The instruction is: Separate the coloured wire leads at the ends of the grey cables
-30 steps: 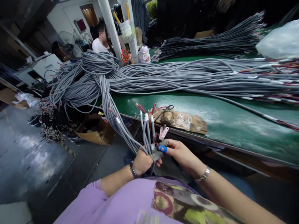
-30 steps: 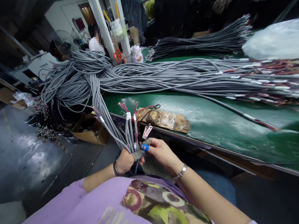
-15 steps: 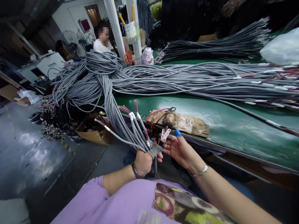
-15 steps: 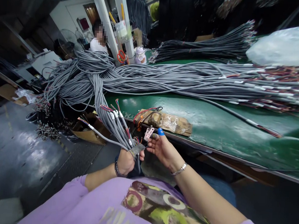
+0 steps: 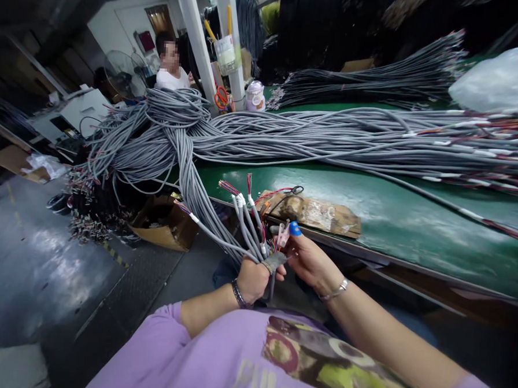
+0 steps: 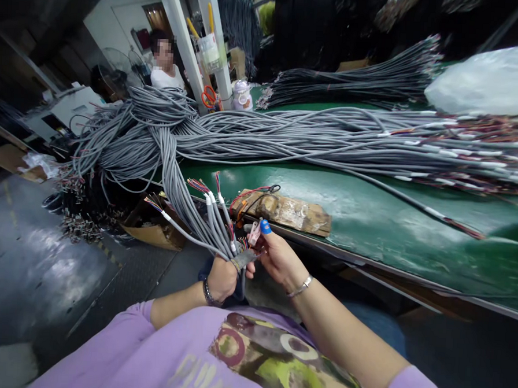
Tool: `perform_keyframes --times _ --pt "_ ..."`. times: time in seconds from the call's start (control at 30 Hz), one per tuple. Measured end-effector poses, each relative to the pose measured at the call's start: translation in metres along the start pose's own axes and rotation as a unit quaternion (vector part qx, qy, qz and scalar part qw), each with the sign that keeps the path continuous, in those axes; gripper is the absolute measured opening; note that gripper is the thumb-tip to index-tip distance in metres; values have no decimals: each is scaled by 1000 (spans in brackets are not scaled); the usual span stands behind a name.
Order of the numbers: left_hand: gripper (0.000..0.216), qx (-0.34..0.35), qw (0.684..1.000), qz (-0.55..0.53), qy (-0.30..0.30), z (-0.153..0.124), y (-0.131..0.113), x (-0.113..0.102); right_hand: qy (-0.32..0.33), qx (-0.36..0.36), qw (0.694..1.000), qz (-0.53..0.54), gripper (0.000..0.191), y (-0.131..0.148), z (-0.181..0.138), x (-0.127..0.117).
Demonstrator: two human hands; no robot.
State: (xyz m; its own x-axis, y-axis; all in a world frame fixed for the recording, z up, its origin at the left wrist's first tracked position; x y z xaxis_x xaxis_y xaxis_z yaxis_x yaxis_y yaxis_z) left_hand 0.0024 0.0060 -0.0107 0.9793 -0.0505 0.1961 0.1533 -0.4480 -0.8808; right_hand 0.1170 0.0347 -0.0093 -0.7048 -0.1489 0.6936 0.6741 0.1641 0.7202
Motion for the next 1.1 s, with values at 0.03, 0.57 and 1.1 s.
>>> perform_keyframes --times 0.03,0.57,1.1 --pt "37 1 1000 -6 3 -1 1 -1 -15 -5 1000 2 51 0 -1 -3" --pt "43 3 997 63 36 -19 6 -16 85 -40 976 -196 31 4 -36 -1" --pt "36 13 998 -65 -1 -6 -4 -5 -49 -8 995 -90 44 8 -4 -21"
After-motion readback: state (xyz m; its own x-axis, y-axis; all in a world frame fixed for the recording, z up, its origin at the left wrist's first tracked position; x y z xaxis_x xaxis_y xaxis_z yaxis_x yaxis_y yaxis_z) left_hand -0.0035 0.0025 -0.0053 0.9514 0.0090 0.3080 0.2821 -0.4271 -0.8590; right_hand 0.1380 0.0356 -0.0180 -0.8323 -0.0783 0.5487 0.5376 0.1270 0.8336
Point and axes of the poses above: each hand's wrist, its own z-axis towards the middle knuckle, its own x-axis out of the palm, y = z × x, the point moved 1 cm from there along z, towards the middle knuckle, and after that the axes turned 15 degrees about -x, right-handed, at the moved point
